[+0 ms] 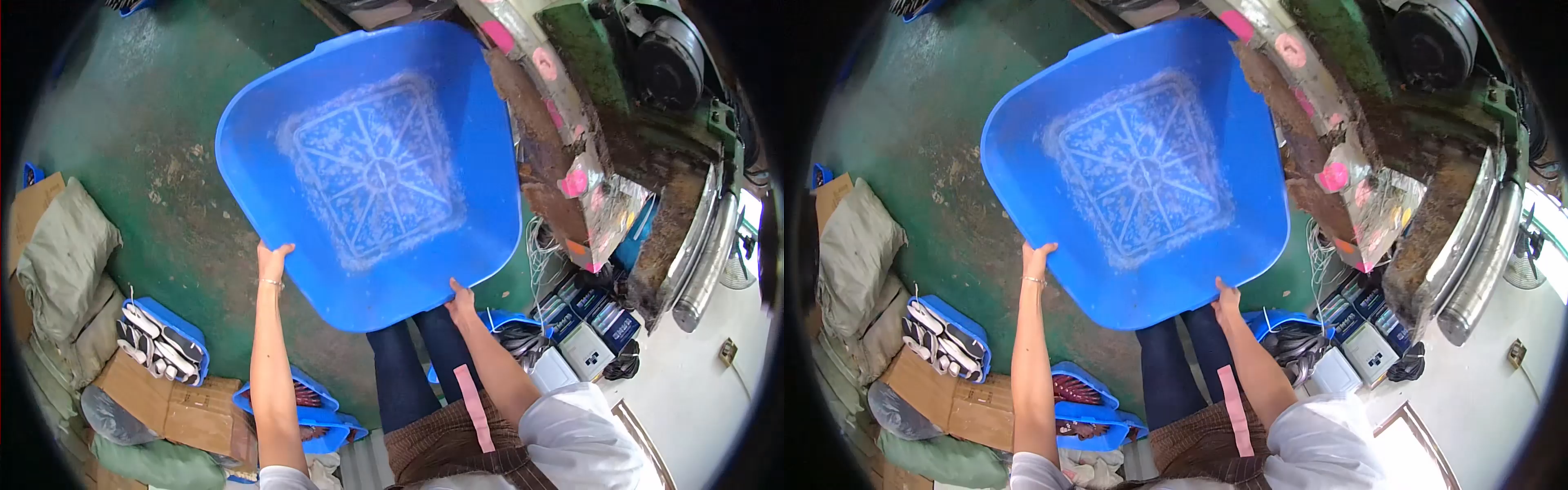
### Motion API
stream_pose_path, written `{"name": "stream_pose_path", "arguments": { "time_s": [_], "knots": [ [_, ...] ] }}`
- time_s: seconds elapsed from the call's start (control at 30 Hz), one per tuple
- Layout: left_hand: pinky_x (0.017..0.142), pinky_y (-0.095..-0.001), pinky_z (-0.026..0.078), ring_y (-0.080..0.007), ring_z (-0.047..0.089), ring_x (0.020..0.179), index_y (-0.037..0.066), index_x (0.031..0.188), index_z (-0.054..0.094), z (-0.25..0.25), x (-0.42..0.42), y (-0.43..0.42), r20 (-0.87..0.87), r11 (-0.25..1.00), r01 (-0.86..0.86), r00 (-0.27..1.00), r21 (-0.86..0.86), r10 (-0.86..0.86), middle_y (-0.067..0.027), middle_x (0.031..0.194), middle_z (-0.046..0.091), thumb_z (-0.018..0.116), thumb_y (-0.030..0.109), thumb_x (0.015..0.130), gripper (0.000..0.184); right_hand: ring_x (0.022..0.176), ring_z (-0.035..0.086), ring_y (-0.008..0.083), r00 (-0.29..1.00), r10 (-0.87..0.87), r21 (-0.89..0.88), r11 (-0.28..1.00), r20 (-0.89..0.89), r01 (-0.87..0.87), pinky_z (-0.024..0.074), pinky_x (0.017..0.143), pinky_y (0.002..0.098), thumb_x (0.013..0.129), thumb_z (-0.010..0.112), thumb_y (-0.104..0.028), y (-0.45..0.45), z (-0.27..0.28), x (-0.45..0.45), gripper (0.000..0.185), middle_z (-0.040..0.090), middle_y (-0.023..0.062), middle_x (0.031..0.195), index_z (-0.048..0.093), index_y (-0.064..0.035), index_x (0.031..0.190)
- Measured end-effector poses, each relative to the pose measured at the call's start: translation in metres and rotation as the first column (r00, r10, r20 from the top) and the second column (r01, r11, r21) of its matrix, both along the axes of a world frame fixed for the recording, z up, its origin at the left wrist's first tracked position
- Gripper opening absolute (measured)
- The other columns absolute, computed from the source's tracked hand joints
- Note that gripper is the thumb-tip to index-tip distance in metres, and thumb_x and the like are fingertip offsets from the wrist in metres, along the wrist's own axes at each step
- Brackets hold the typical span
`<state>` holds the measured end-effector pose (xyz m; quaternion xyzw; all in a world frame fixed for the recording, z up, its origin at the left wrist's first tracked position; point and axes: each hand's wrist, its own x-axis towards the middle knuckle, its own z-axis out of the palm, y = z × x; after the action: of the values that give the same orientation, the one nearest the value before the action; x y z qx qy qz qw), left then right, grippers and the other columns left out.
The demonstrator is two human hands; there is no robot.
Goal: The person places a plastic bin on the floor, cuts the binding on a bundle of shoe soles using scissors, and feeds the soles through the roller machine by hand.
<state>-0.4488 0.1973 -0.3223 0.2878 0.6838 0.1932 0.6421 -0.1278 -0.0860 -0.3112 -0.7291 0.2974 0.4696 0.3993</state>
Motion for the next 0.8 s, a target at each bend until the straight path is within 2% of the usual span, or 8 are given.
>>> {"name": "stream_pose_path", "arguments": {
  "time_s": [0.1, 0.27, 0.37, 0.53, 0.6, 0.7, 0.77, 0.8],
  "knots": [
    [0.074, -0.0346, 0.049, -0.0256, 0.061, 0.081, -0.008, 0.106, 0.052, 0.000, 0.008, 0.004, -0.082, 0.998, -0.036, 0.996, -0.050, 0.032, -0.0149, 0.093, 0.062, 0.063, -0.001, 0.066, 0.042, 0.099, 0.056, 0.0246, 0.997, 0.044, 0.000, 0.999, 0.063, -0.044, 0.0506, 0.078, 0.0425, 0.088, 0.055, -0.014, 0.005, 0.000, 0.011, 0.034, 0.055, 0.0103, 0.111, 0.046, -0.0035, 0.119],
    [0.075, -0.0355, 0.049, -0.0262, 0.060, 0.084, -0.006, 0.105, 0.054, -0.006, 0.012, -0.001, 0.059, 0.955, -0.289, 0.954, -0.071, 0.294, -0.0155, 0.096, 0.060, 0.064, 0.002, 0.069, 0.038, 0.098, 0.056, 0.0224, 0.982, 0.154, -0.001, 0.988, 0.111, -0.154, 0.0497, 0.076, 0.0382, 0.087, 0.057, -0.017, 0.023, 0.012, 0.020, 0.036, 0.055, 0.0092, 0.111, 0.047, -0.0027, 0.119],
    [0.075, -0.0359, 0.049, -0.0264, 0.059, 0.085, -0.005, 0.106, 0.054, -0.011, 0.016, -0.006, 0.030, 0.941, -0.330, 0.942, -0.067, 0.333, -0.0145, 0.097, 0.060, 0.064, 0.002, 0.070, 0.038, 0.100, 0.055, 0.0210, 0.970, 0.214, -0.009, 0.977, 0.113, -0.215, 0.0484, 0.076, 0.0369, 0.086, 0.060, -0.021, 0.031, 0.004, 0.034, 0.040, 0.054, 0.0085, 0.112, 0.048, -0.0030, 0.120],
    [0.075, -0.0357, 0.049, -0.0259, 0.059, 0.085, -0.003, 0.108, 0.053, -0.006, 0.016, -0.004, 0.024, 0.956, -0.285, 0.957, -0.073, 0.288, -0.0133, 0.098, 0.060, 0.064, 0.004, 0.072, 0.038, 0.103, 0.053, 0.0205, 0.958, 0.243, 0.017, 0.968, 0.151, -0.248, 0.0474, 0.077, 0.0391, 0.083, 0.063, -0.028, 0.031, 0.019, 0.024, 0.048, 0.053, 0.0071, 0.116, 0.047, -0.0071, 0.123],
    [0.075, -0.0355, 0.049, -0.0256, 0.059, 0.085, -0.003, 0.110, 0.053, 0.001, 0.021, -0.004, 0.030, 0.954, -0.291, 0.955, -0.069, 0.293, -0.0132, 0.099, 0.059, 0.064, 0.005, 0.073, 0.039, 0.106, 0.051, 0.0216, 0.973, 0.218, 0.032, 0.975, 0.082, -0.221, 0.0471, 0.078, 0.0416, 0.082, 0.064, -0.031, 0.032, 0.021, 0.015, 0.054, 0.051, 0.0063, 0.120, 0.043, -0.0107, 0.127],
    [0.077, -0.0353, 0.048, -0.0249, 0.059, 0.089, -0.001, 0.115, 0.050, 0.017, 0.026, -0.003, 0.010, 0.953, -0.302, 0.953, -0.007, 0.302, -0.0126, 0.103, 0.058, 0.067, 0.010, 0.074, 0.046, 0.111, 0.047, 0.0243, 0.966, 0.249, 0.062, 0.965, 0.070, -0.253, 0.0430, 0.086, 0.0461, 0.080, 0.066, -0.038, 0.037, 0.041, 0.001, 0.066, 0.048, 0.0074, 0.124, 0.035, -0.0123, 0.132],
    [0.088, -0.0366, 0.043, -0.0259, 0.053, 0.103, 0.002, 0.129, 0.039, 0.028, 0.027, -0.004, 0.031, 0.963, -0.257, 0.966, 0.077, 0.256, -0.0155, 0.118, 0.052, 0.069, 0.018, 0.077, 0.063, 0.113, 0.046, 0.0249, 0.959, 0.274, 0.053, 0.959, 0.075, -0.279, 0.0412, 0.089, 0.0472, 0.079, 0.066, -0.041, 0.035, 0.052, -0.002, 0.069, 0.047, 0.0082, 0.125, 0.033, -0.0125, 0.133],
    [0.088, -0.0366, 0.043, -0.0259, 0.053, 0.103, 0.002, 0.129, 0.039, 0.034, 0.027, -0.005, 0.035, 0.963, -0.256, 0.967, 0.080, 0.254, -0.0155, 0.118, 0.052, 0.069, 0.018, 0.077, 0.063, 0.114, 0.046, 0.0249, 0.945, 0.325, 0.026, 0.945, 0.034, -0.325, 0.0398, 0.090, 0.0474, 0.078, 0.066, -0.043, 0.032, 0.057, -0.001, 0.073, 0.046, 0.0086, 0.125, 0.031, -0.0127, 0.134]
  ]
}}
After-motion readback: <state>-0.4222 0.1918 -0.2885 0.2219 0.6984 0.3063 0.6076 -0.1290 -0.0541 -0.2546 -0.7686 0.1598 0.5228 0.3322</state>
